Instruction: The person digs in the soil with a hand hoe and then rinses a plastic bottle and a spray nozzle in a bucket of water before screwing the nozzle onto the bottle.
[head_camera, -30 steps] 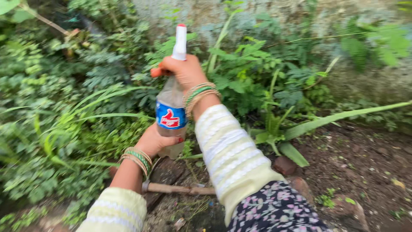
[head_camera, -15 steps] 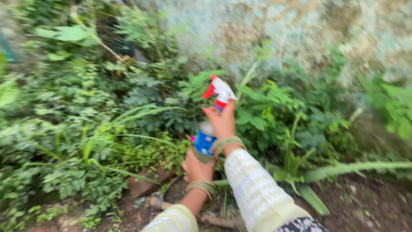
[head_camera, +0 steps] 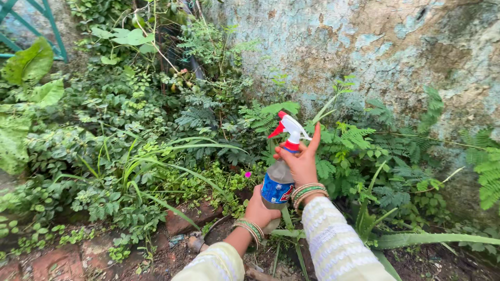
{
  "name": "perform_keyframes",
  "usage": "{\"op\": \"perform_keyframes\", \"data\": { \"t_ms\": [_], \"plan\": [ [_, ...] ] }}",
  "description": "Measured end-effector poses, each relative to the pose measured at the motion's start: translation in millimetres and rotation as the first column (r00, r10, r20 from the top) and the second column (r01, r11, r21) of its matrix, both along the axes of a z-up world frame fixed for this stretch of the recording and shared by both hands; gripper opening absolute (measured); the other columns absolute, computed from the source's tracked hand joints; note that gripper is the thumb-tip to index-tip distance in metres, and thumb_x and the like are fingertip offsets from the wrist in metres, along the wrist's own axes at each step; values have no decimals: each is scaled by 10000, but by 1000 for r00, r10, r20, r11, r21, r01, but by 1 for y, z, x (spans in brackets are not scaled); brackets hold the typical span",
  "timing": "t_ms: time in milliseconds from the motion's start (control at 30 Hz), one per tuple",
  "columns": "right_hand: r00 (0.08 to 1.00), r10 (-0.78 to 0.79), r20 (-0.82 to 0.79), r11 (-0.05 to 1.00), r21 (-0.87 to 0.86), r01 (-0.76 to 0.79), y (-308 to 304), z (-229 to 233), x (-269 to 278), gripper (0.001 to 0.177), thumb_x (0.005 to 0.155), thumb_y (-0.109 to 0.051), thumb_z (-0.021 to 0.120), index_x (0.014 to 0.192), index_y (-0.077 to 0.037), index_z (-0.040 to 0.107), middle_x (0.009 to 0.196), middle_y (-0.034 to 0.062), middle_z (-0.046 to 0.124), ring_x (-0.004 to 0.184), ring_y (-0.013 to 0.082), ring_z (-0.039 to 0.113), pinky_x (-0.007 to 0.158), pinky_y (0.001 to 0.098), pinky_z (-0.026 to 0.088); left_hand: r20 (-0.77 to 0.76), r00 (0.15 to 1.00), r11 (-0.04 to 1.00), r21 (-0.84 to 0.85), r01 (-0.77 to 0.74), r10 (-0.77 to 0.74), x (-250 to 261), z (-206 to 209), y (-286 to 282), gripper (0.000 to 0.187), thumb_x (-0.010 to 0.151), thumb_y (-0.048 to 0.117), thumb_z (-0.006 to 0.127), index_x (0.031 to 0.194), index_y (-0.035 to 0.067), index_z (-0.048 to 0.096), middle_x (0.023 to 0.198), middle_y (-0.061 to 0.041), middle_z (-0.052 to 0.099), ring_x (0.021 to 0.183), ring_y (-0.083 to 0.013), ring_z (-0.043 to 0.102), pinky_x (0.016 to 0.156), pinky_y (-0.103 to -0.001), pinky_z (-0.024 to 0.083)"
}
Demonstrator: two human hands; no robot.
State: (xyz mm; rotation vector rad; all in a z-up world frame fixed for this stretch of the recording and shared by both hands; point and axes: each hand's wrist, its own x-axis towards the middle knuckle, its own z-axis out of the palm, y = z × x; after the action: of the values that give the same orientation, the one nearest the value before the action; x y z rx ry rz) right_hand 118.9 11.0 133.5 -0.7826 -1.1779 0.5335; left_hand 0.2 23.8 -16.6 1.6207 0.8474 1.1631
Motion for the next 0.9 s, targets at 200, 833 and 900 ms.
{"op": "perform_keyframes", "data": {
  "t_ms": [200, 833, 900],
  "plan": [
    [900, 345, -267, 906, -155, -393, -15, 29, 23, 635, 945, -435, 392, 1502, -131, 356, 956, 180, 702, 864, 353, 708, 865, 515, 566, -67, 992, 994, -1, 107, -107, -15, -2, 9, 985, 517, 160, 880, 1395, 78, 442, 1189, -93, 694, 1126, -221, 685, 1026, -354, 519],
    [848, 452, -276, 821, -242, -517, -34, 31, 22, 739, 977, -697, 267, 972, -28, 583, 742, 117, 587, 780, 331, 595, 814, 473, 486, 61, 968, 965, -87, 249, -244, -6, -9, -9, 983, 447, 108, 903, 1330, 19, 479, 1162, -80, 685, 1097, -212, 668, 996, -347, 539],
    [841, 461, -281, 827, -207, -523, -27, 26, 26, 717, 996, -679, 279, 983, -22, 568, 753, 123, 576, 773, 318, 570, 809, 463, 481, 34, 970, 965, -95, 244, -242, -6, -8, -6, 975, 444, 100, 908, 1317, 31, 479, 1156, -72, 685, 1091, -201, 667, 989, -340, 537]
  ]
}}
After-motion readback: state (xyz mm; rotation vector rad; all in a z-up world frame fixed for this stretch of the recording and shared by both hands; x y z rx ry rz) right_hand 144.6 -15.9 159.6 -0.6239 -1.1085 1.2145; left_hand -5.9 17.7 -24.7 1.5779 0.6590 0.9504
